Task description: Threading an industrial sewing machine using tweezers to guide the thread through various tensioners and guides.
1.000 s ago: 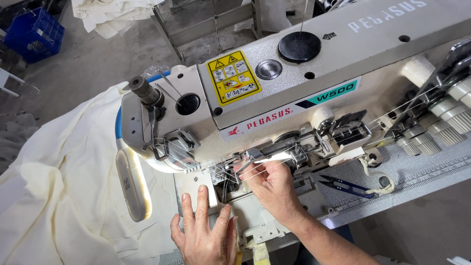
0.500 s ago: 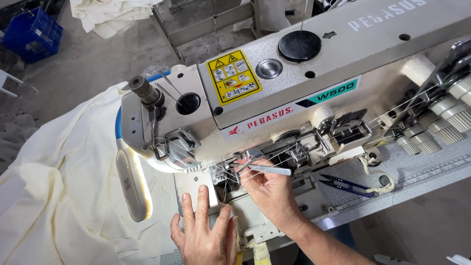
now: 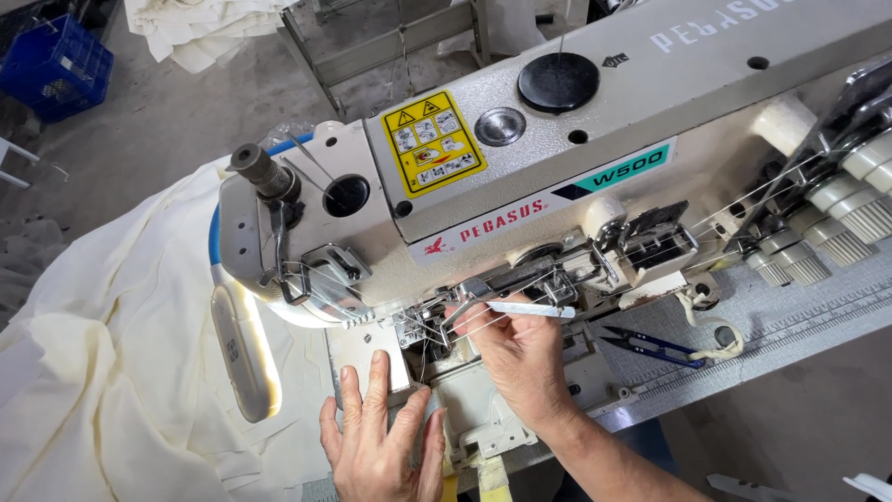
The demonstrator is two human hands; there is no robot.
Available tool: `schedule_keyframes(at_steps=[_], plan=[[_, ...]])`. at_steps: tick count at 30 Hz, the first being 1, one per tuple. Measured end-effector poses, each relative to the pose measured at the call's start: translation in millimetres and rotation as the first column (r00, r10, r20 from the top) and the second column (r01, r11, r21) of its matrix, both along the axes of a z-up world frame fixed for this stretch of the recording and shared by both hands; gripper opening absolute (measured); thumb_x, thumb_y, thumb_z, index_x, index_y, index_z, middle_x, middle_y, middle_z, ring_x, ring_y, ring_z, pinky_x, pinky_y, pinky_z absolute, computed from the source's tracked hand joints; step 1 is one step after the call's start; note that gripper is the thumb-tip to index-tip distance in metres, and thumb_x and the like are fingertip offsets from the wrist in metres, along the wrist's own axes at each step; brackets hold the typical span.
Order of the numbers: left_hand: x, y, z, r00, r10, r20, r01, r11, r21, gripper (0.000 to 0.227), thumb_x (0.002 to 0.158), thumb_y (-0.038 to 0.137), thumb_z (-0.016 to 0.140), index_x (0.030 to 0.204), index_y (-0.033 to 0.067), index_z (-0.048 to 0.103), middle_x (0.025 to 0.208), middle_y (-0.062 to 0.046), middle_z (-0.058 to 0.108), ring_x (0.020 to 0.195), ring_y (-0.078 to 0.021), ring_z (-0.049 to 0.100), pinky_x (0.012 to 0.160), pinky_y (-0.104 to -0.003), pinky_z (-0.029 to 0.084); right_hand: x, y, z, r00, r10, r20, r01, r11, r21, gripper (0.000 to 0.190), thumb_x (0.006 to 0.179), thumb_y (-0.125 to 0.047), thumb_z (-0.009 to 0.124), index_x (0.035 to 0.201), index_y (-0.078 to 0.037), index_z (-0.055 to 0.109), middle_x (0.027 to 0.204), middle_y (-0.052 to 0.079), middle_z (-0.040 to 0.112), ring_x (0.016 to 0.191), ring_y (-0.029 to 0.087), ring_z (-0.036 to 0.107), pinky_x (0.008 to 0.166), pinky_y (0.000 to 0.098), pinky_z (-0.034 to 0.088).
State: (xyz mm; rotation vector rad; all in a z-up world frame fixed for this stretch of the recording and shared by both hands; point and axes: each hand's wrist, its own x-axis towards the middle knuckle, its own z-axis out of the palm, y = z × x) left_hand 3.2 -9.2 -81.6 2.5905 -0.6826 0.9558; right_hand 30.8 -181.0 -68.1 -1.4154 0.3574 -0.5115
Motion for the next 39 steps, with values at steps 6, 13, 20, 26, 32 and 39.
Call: schedule_keyframes(at_steps=[6,13,20,26,32,39], plan=[[-2,-5,-1,1.0,0.02,-0.011,-0.02,1.0,0.003,0.019,0.089,0.041,0.065,0.1,0.0286,0.075,0.145,-0.013,0.061,0.134,-0.0426,0.059,0.108,-0.054,0.041,-2,4,-15,0.993,0.084,0.088,-0.087,0.996,0.036,0.018,0.093,-0.008,0.067,0.106,-0.002,0.077,0.092,0.005,0.078,0.077,0.006,0.068,0.074,0.0191,0.057],[-2,-9,-3,1.0,0.014,0.009,-0.014,1.0,0.016,0.019,0.088,0.04,0.067,0.1,0.0273,0.075,0.145,-0.013,0.062,0.135,-0.0419,0.058,0.108,-0.054,0.041,-1,1,-21,0.985,0.069,0.157,-0.043,0.985,-0.167,0.016,0.091,-0.004,0.065,0.102,-0.002,0.077,0.086,-0.002,0.072,0.065,0.001,0.05,0.059,0.0149,0.044],[-2,-13,-4,1.0,0.019,0.012,-0.019,1.0,0.025,0.018,0.088,0.041,0.066,0.098,0.0281,0.075,0.144,-0.013,0.063,0.133,-0.0417,0.06,0.107,-0.053,0.041,-3,-5,-18,0.993,0.064,0.098,-0.067,0.997,0.027,0.016,0.093,-0.011,0.067,0.096,0.001,0.077,0.08,0.005,0.076,0.067,0.007,0.063,0.06,0.0202,0.051],[-1,-15,-7,1.0,0.023,0.0,-0.023,0.999,0.035,0.019,0.087,0.041,0.067,0.099,0.0288,0.075,0.144,-0.013,0.063,0.133,-0.0418,0.06,0.107,-0.053,0.041,-3,-12,-15,0.999,-0.016,0.035,0.013,0.995,0.103,0.017,0.091,-0.019,0.07,0.085,-0.004,0.075,0.079,0.007,0.08,0.073,0.01,0.072,0.07,0.0238,0.059],[-3,-20,-8,1.0,0.02,-0.009,-0.02,1.0,0.024,0.018,0.086,0.04,0.069,0.099,0.0289,0.075,0.144,-0.013,0.063,0.133,-0.0428,0.06,0.108,-0.053,0.041,-4,-8,-27,0.997,0.039,0.07,-0.047,0.991,0.123,0.007,0.091,-0.007,0.068,0.092,-0.003,0.074,0.083,0.005,0.077,0.076,0.007,0.068,0.072,0.0204,0.055],[-3,-21,-11,1.0,0.016,-0.004,-0.016,0.999,0.035,0.018,0.085,0.039,0.072,0.099,0.0289,0.075,0.145,-0.013,0.062,0.134,-0.0426,0.06,0.108,-0.052,0.041,-6,-8,-36,0.982,0.096,0.164,-0.11,0.991,0.081,0.012,0.094,-0.007,0.065,0.103,-0.001,0.07,0.098,0.007,0.077,0.086,0.009,0.072,0.083,0.0212,0.058]])
